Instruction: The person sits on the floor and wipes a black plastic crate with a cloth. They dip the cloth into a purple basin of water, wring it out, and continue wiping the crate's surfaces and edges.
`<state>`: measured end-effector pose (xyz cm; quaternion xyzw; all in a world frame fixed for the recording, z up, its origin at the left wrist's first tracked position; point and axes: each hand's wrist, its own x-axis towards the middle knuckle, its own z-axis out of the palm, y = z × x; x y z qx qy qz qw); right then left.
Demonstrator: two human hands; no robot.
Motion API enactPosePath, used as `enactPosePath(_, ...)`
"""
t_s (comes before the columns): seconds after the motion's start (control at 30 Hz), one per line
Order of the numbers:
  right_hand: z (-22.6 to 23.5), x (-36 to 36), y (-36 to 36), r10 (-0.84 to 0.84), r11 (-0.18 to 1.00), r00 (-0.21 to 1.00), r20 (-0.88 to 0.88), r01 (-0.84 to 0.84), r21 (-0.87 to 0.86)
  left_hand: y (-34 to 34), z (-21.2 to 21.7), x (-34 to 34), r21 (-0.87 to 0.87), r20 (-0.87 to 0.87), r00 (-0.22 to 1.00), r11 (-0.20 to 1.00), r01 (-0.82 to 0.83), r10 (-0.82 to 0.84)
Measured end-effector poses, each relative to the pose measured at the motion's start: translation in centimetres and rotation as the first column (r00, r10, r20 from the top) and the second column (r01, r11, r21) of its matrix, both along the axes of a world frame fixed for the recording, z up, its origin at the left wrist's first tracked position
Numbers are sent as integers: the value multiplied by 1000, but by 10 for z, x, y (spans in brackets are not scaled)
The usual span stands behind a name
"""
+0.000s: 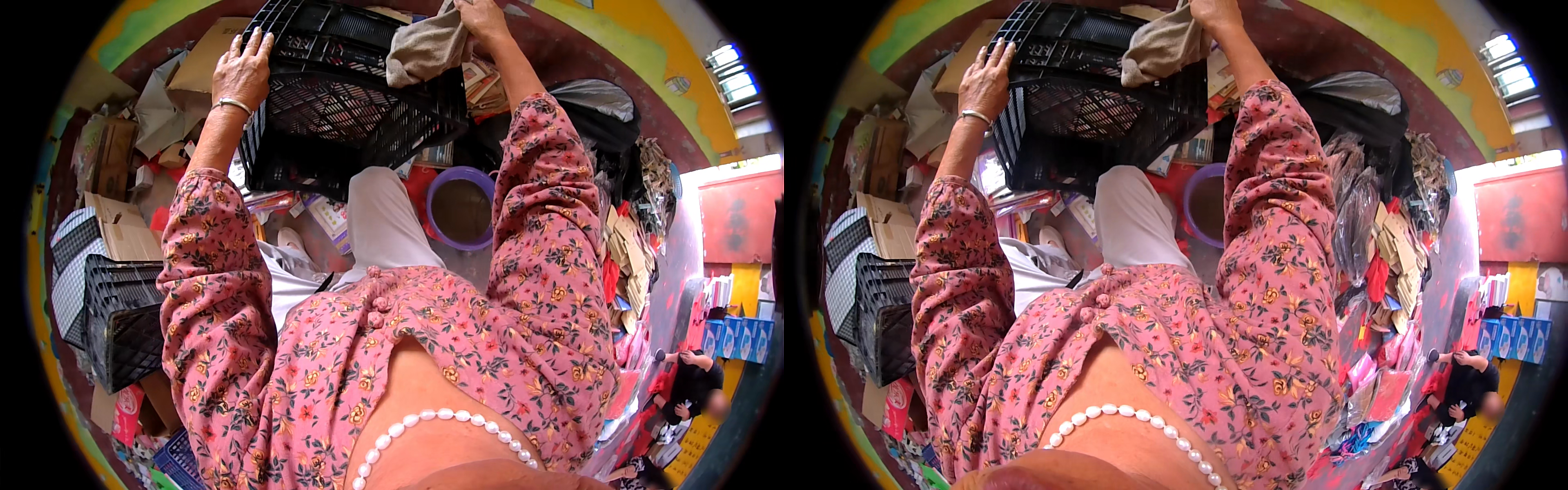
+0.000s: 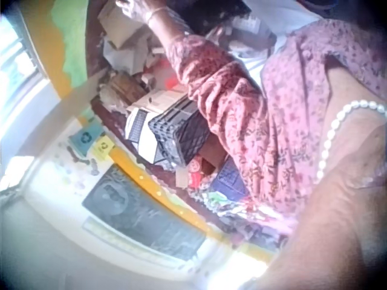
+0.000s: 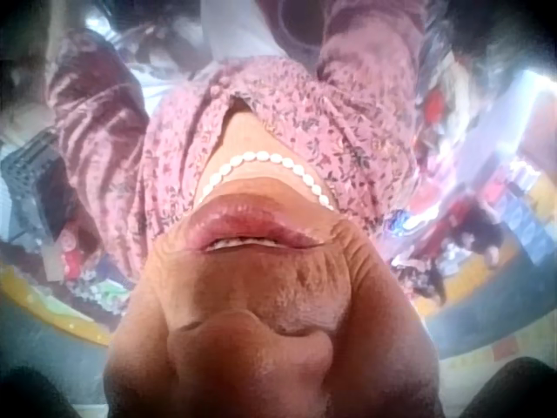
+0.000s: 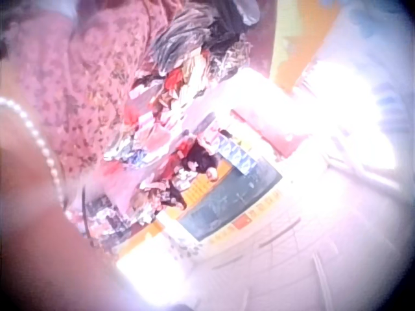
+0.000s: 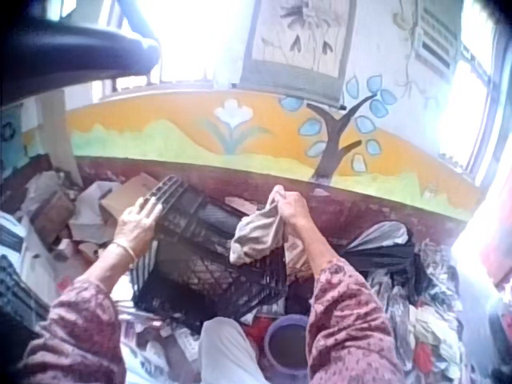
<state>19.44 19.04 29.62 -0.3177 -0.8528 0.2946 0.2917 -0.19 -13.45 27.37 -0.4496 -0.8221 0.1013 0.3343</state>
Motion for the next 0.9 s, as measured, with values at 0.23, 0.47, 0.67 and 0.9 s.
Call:
enactPosePath(0.23,54,-69,79,-12,949,865,-502,-148,-277,1,6,6,19,52,999,1000,5,-6)
enactPosePath(0.47,148,-44,-32,41,840,726,-686,-396,-370,-8,-3,-3,46,69,998,999,4,-7)
enactPosePath(0.67,-23,18,1,-31,737,809,-586,-377,-561,6,-5,-6,28,-22,999,999,43,-42)
enactPosePath(0.9,-88,76,-48,-44,739,995,-89,-28,-673,1,-8,-9,10,-5,1000,1000,13,-13)
